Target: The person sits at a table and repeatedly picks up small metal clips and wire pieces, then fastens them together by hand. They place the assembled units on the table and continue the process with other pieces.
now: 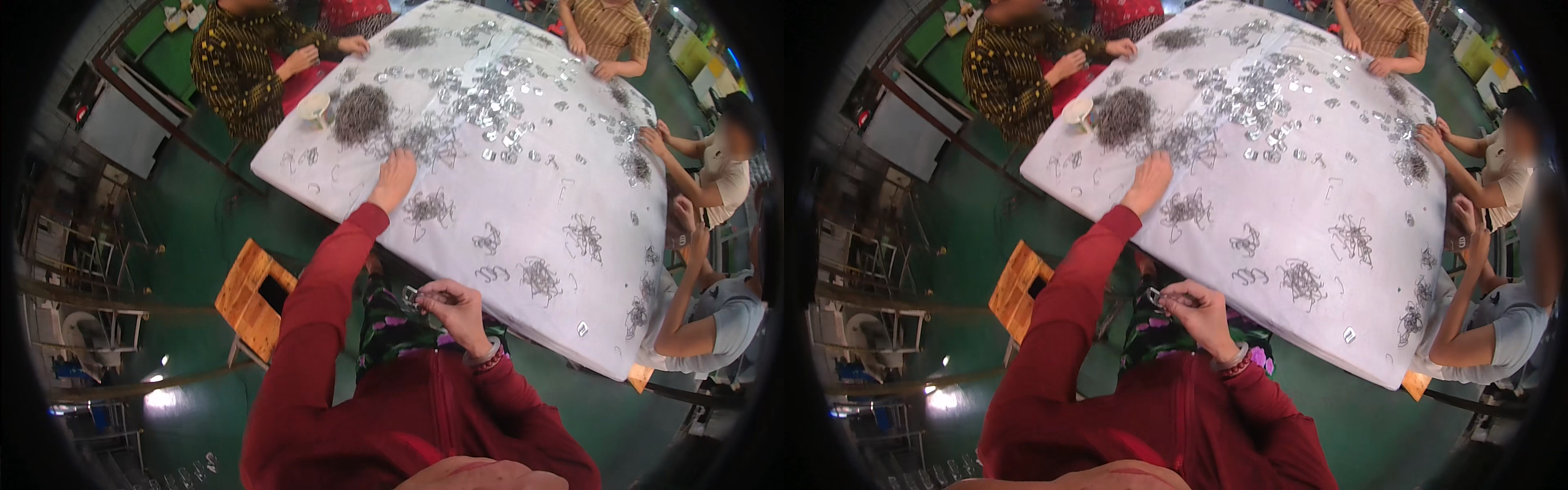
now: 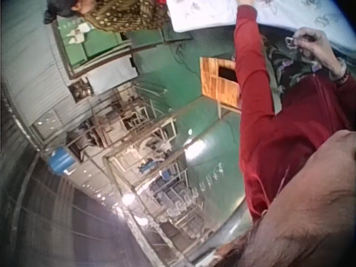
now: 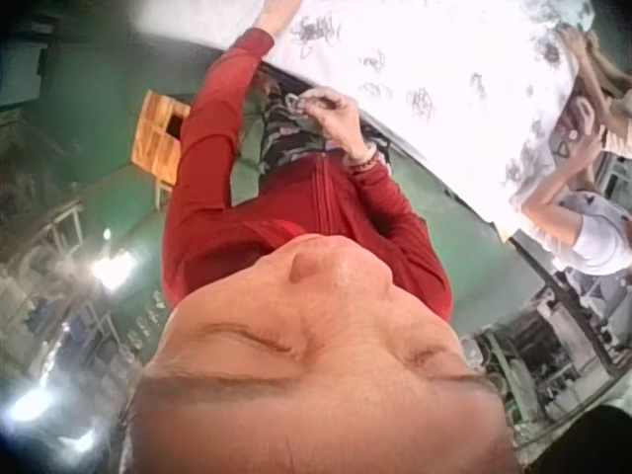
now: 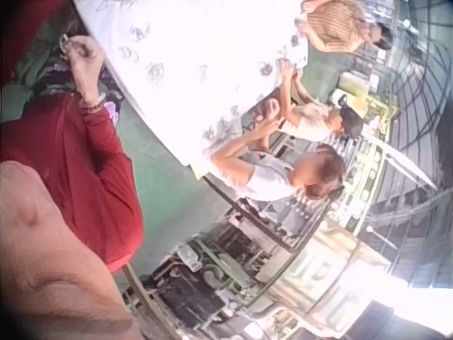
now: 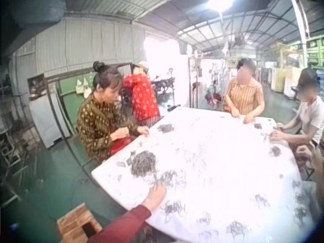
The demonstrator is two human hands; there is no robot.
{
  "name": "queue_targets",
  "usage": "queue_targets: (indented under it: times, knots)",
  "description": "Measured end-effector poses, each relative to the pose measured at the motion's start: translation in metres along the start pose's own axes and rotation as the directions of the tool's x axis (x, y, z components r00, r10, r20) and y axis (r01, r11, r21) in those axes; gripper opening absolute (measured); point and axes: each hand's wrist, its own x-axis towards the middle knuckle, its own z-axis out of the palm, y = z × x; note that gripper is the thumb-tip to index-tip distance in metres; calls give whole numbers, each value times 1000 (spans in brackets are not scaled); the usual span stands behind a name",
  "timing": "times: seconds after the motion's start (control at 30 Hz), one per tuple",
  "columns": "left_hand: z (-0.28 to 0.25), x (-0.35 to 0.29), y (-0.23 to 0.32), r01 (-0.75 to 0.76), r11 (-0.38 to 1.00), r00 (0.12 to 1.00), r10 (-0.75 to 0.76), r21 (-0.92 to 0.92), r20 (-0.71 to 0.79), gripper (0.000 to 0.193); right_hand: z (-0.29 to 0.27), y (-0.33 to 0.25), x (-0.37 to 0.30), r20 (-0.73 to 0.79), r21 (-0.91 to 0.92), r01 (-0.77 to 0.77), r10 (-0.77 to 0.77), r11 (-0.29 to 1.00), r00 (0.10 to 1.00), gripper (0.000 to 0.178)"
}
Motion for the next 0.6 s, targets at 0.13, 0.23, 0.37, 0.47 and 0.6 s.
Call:
queue_targets:
  times: [0.13,0.23,0.37,0.47,0.6]
  knots:
    - [-9,-9,-24,39,984,999,-43,-176,-19,16,6,-1,-9,-33,27,-19,19,999,999,11]
    - [-9,-21,-33,68,978,997,-60,-199,42,14,8,0,-10,-27,17,-18,18,1000,999,12]
    - [-20,-43,-48,234,897,972,-221,-374,78,13,13,-5,-7,-3,12,-43,43,999,999,12]
    - [-49,-72,-41,255,731,956,-288,-634,52,20,11,-6,-1,-5,6,-37,37,999,999,12]
    - [-163,-128,20,371,323,920,-259,-871,295,18,6,-6,8,-50,-44,-56,53,997,997,12]
